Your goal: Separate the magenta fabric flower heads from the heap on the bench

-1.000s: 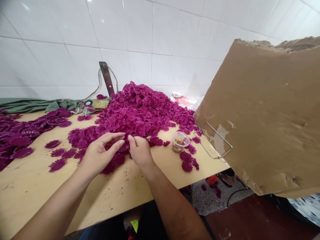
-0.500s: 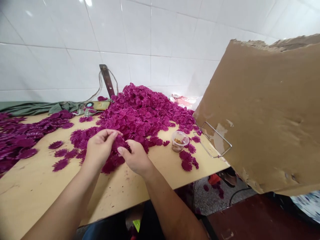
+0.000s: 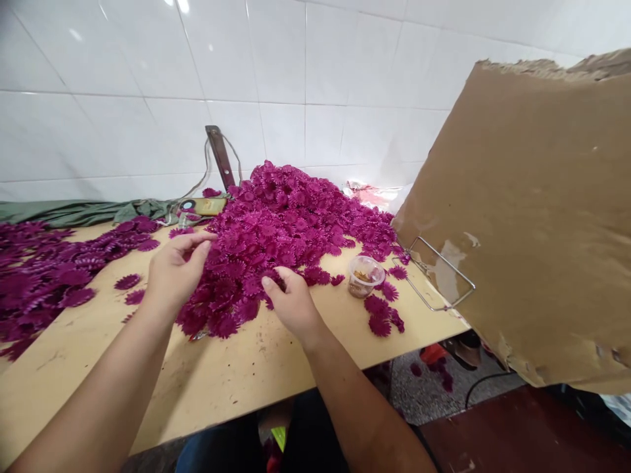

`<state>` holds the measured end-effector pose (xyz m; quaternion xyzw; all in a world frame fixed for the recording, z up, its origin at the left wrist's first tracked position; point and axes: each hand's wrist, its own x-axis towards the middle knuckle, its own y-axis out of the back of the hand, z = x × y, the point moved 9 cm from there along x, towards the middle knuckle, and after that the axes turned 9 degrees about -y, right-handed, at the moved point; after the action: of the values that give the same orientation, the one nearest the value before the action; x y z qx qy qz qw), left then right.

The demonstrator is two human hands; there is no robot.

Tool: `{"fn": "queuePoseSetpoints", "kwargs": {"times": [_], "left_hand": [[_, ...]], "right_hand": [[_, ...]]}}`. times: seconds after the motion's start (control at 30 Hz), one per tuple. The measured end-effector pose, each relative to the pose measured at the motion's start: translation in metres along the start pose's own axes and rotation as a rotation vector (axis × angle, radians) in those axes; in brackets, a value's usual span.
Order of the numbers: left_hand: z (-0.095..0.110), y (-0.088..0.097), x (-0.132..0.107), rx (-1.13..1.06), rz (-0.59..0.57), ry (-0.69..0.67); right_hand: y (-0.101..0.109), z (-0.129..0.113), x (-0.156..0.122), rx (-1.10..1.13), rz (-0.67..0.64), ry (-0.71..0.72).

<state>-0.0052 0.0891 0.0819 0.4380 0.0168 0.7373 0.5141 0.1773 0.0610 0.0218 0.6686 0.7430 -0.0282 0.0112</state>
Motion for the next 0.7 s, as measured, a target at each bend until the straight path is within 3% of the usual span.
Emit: {"fn": "queuePoseSetpoints", "kwargs": {"times": [0.2, 0.43, 0.53, 0.7], "left_hand": [[0.018, -0.009, -0.014, -0.021, -0.100, 0.001], [0.039, -0.049, -0.036, -0.356, -0.397, 0.099], [0.039, -0.058, -0.041, -0.377, -0.446, 0.122], [0.063, -0.053, -0.042, 0.044, -0.422, -0.233]], "right_hand": [[-0.001, 0.012, 0.008, 0.057, 0.020, -0.050], [-0.004, 0.005, 0.015, -0.031, 0.035, -0.004], [-0.009, 0.009, 0.017, 0.020, -0.030, -0.030], [-0.022, 0.017, 0.017, 0.019, -0.141, -0.069]]}}
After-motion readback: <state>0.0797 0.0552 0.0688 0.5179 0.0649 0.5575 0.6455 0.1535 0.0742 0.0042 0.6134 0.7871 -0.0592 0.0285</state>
